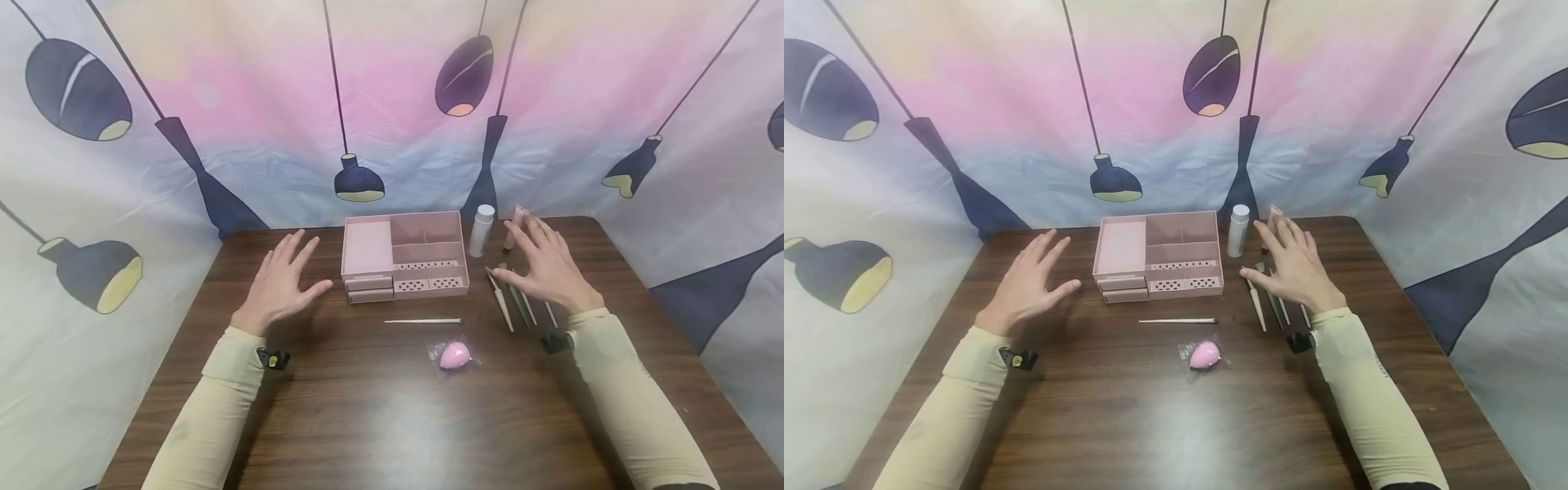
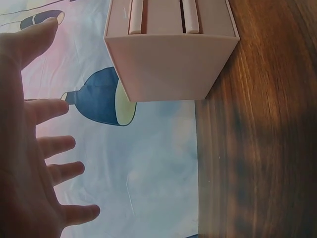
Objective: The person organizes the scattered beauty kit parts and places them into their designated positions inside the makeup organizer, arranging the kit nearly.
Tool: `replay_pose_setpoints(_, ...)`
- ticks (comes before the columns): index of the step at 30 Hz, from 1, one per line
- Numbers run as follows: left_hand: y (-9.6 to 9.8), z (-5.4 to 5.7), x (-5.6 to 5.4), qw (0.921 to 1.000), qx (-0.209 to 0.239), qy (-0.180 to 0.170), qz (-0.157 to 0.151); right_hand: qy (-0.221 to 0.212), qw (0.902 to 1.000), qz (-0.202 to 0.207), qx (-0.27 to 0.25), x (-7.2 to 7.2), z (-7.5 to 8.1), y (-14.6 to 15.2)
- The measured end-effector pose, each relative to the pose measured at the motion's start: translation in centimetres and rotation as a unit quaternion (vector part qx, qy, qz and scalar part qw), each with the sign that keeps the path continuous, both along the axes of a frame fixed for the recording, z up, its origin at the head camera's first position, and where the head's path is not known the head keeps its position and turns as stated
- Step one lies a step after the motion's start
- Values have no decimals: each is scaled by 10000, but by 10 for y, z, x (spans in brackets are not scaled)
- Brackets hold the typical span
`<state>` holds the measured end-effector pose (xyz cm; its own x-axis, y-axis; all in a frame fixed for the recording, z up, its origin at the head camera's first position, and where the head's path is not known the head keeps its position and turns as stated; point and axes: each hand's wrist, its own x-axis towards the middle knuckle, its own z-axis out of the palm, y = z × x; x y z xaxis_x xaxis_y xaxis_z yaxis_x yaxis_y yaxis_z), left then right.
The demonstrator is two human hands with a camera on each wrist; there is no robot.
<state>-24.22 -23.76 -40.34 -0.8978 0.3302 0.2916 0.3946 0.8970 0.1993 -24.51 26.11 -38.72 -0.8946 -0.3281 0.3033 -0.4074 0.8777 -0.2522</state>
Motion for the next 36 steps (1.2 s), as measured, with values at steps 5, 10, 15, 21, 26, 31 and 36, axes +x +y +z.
replay_pose_setpoints(5,-1,-1,-2,9993,266,140,-218,188,9996,177,-138,-1,-3,0)
replay_pose_setpoints(10,-3,-5,-2,9966,774,-53,-285,275,9988,343,-196,0,-6,-1)
replay_pose_setpoints(15,2,-9,-5,9888,1375,-310,-487,112,9983,382,-428,2,-10,-4)
replay_pose_setpoints(21,14,-17,-15,9730,2148,-314,-786,66,9976,467,-502,5,-20,-7)
replay_pose_setpoints(26,24,-23,-23,9608,2602,-323,-900,18,9974,533,-475,8,-30,-10)
replay_pose_setpoints(31,29,-26,-28,9546,2794,-350,-972,-85,9979,476,-421,7,-39,-13)
replay_pose_setpoints(36,33,-30,-33,9458,3022,-393,-1124,-143,9972,560,-483,5,-51,-17)
